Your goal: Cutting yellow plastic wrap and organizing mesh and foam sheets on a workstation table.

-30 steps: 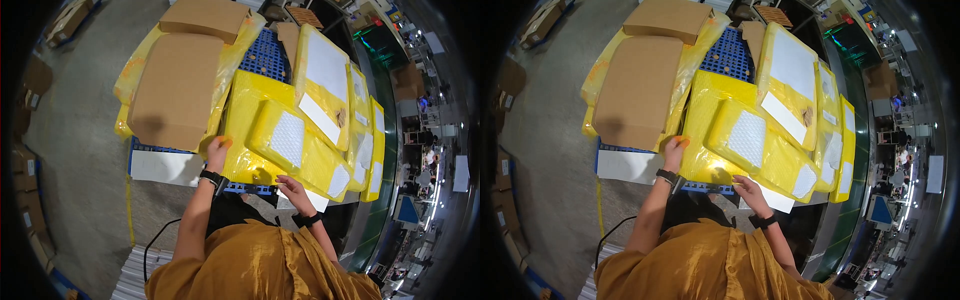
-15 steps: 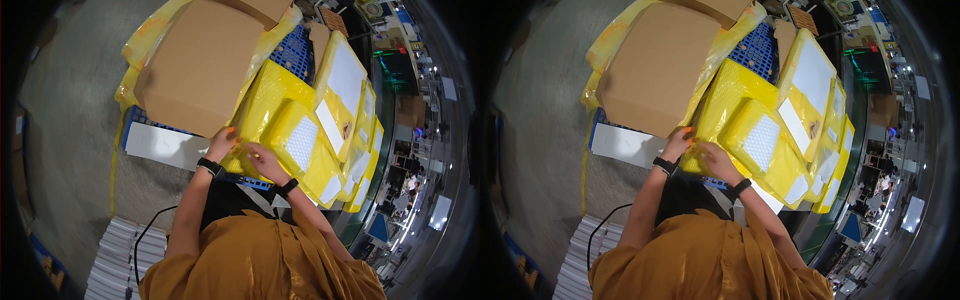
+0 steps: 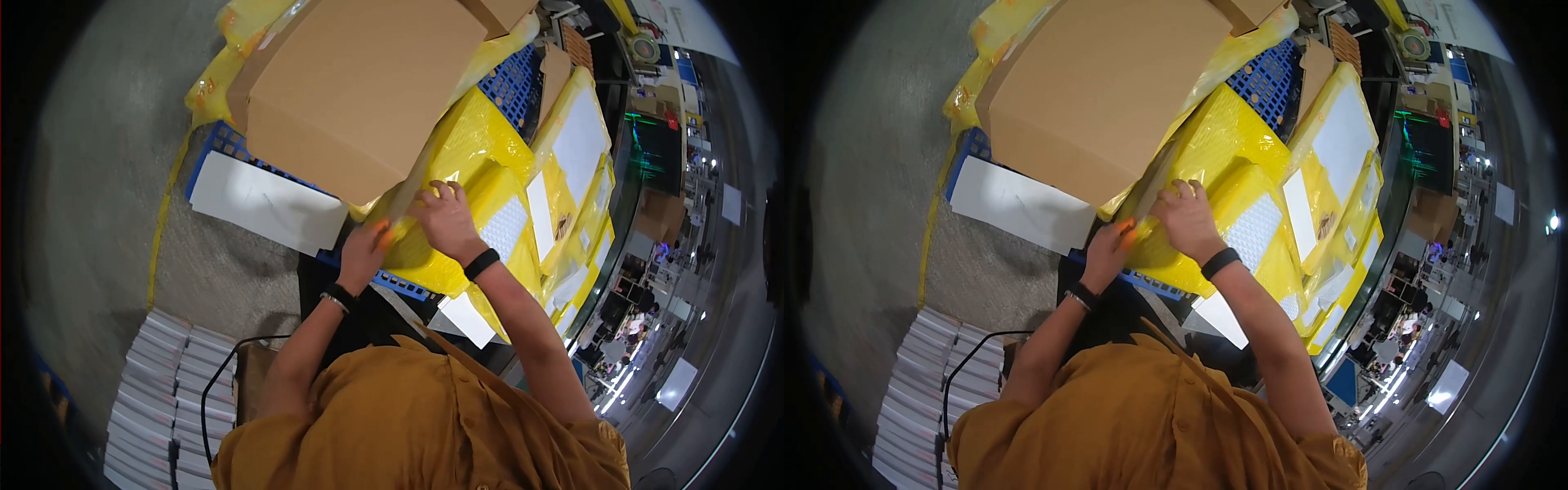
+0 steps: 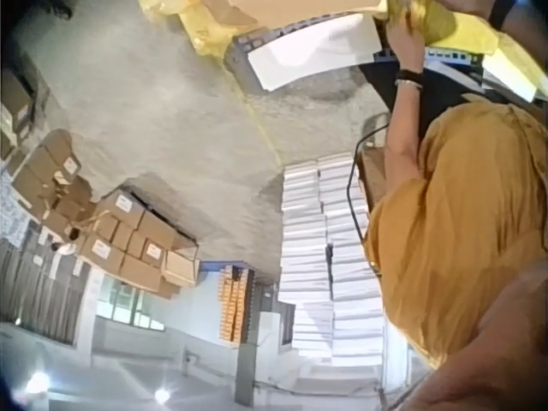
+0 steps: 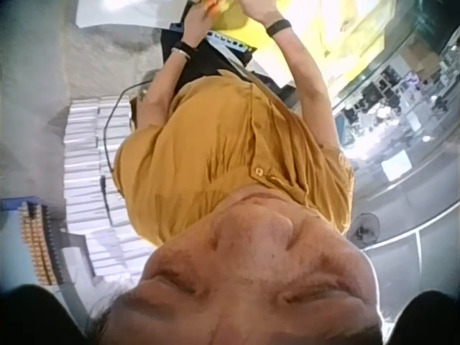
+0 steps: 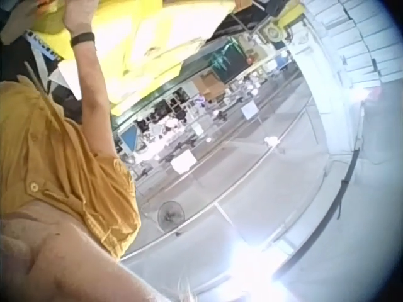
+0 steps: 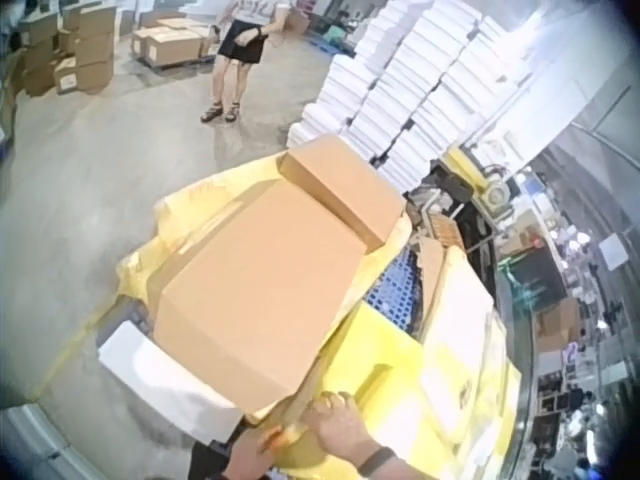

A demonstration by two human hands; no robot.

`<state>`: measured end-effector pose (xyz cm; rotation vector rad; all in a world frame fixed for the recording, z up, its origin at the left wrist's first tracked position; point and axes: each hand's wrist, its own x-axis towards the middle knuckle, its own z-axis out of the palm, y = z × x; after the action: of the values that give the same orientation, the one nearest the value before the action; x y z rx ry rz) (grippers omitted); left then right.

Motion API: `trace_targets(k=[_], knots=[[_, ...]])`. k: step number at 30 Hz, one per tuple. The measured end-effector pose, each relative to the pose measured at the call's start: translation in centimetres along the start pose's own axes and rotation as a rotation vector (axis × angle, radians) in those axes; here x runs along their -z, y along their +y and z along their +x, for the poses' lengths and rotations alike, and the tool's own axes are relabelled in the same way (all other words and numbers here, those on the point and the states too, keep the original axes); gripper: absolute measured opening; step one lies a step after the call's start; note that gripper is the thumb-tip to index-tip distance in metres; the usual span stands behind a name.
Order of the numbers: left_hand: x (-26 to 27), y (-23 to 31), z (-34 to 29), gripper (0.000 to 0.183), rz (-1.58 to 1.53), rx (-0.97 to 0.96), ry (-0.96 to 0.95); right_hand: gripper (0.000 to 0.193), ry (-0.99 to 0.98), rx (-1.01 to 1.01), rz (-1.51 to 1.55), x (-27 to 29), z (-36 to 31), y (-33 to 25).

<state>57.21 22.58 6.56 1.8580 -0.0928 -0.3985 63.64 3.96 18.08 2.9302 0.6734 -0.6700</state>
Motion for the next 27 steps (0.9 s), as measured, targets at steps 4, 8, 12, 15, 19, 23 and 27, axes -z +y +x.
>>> trace_targets(k=[4, 8, 12, 15, 19, 23, 27], knots=[[1.5, 1.3, -2.9, 0.039, -0.009, -0.096, -0.027, 0.027, 0.027, 0.055, 0.027, -0.7, -0.4, 1.6], [1.4, -0.1, -3.2, 0.045, -0.081, -0.133, -0.035, 0.031, 0.003, 0.177, 0.162, 0.3, 2.1, 0.8], [1.6, -0.5, -2.9, 0.045, -0.092, -0.068, -0.1, 0.034, -0.095, 0.234, 0.179, -0.7, 4.2, 0.5], [1.2, -1.3, -2.8, 0.046, -0.242, 0.132, -0.174, 0.035, -0.085, 0.279, 0.161, -0.9, 5.5, -0.3], [1.8, -1.4, -2.5, 0.051, -0.198, 0.06, -0.111, 0.04, -0.394, 0.313, 0.035, -0.7, 5.3, -1.4], [3.1, -1.8, -1.1, 0.05, -0.29, 0.135, -0.181, 0.037, -0.356, 0.287, 0.055, -0.8, 4.3, -2.1], [3.7, -2.2, -1.4, 0.046, -0.267, -0.009, -0.259, 0.026, -0.284, 0.327, 0.066, -0.4, 3.5, -1.9]])
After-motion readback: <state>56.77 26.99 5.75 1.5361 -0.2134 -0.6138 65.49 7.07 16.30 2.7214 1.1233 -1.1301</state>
